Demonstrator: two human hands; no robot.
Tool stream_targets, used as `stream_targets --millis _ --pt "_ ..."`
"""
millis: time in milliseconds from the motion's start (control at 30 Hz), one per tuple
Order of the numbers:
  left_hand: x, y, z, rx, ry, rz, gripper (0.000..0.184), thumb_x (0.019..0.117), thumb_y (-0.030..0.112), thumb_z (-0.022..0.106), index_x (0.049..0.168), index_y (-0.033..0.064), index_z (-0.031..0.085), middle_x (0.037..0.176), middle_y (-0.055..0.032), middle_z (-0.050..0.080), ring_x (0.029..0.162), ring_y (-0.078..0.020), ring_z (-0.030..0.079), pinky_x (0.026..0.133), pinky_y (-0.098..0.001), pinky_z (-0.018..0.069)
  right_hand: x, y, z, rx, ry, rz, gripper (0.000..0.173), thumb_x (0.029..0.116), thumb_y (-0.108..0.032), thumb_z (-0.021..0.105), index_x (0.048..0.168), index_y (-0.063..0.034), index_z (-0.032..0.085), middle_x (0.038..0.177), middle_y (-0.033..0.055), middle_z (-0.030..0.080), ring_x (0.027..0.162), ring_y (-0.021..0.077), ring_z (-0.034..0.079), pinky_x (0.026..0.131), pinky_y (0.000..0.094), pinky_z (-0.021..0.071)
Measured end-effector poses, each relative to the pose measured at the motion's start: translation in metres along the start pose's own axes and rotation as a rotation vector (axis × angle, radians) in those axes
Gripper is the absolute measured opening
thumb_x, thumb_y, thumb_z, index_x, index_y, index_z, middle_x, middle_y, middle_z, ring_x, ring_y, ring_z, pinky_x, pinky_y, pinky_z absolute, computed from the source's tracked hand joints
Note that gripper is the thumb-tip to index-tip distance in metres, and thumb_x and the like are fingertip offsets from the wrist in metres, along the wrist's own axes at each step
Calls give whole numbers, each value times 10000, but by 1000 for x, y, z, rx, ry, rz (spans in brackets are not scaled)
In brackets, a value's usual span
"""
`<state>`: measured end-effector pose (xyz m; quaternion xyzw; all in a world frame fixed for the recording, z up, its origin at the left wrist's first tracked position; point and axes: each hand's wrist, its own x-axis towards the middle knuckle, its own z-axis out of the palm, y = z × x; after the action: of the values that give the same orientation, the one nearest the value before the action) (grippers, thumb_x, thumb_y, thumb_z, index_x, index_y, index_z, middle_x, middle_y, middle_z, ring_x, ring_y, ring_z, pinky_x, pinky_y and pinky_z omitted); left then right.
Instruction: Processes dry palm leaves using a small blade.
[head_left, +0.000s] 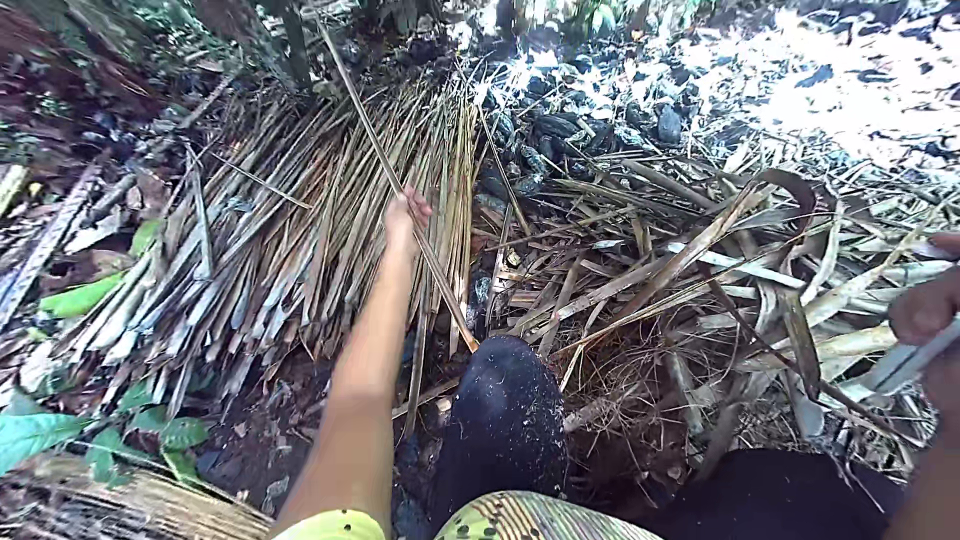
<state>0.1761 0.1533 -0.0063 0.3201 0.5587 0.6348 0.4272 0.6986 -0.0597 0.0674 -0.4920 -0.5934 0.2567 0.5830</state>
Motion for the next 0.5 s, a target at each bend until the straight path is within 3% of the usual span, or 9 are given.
stream_targets --millis 100,167,233,300,333,500 --pt "-53 -24 15 -7 -69 -46 400 1141 209 243 1415 23 467 1011 -60 685 707 -88 656 625 -224 537 -2 -14 24 -112 -44 38 383 1044 -397 483 1338 -163 556 710 -180 533 570 -60 513 561 149 481" --pt "-68 -15 31 48 -116 -32 383 1140 194 266 1396 18 491 1026 -59 701 679 -70 647 588 -202 517 -5 -22 49 -270 -129 81 457 1028 -315 455 1362 -15 540 774 -52 550 597 -13 503 574 204 479" --pt "-80 8 51 220 -225 53 372 1135 179 292 1381 6 512 1017 -48 712 660 -48 631 583 -198 507 -8 -27 78 -404 -212 20 419 1022 -240 499 1323 41 578 838 81 629 640 106 568 606 330 517" --pt "-99 31 73 403 -367 174 363 1129 170 326 1361 -4 544 984 -46 728 628 -37 617 568 -205 500 -12 -36 102 -520 -269 -85 351 1018 -176 566 1300 21 635 976 171 713 795 274 691 741 531 565" --pt "-113 39 83 468 -444 233 354 1126 165 337 1346 -2 558 961 -36 728 608 -25 608 554 -199 496 -13 -40 111 -568 -282 -130 337 1015 -161 589 1297 13 650 1035 193 728 870 339 715 797 608 543" --pt "-188 56 101 678 -691 494 328 1101 147 408 1349 41 596 928 -20 748 572 -24 606 533 -217 515 -17 -45 129 -703 -278 -246 323 1029 -229 588 1286 -56 678 963 129 736 821 310 721 749 566 539"
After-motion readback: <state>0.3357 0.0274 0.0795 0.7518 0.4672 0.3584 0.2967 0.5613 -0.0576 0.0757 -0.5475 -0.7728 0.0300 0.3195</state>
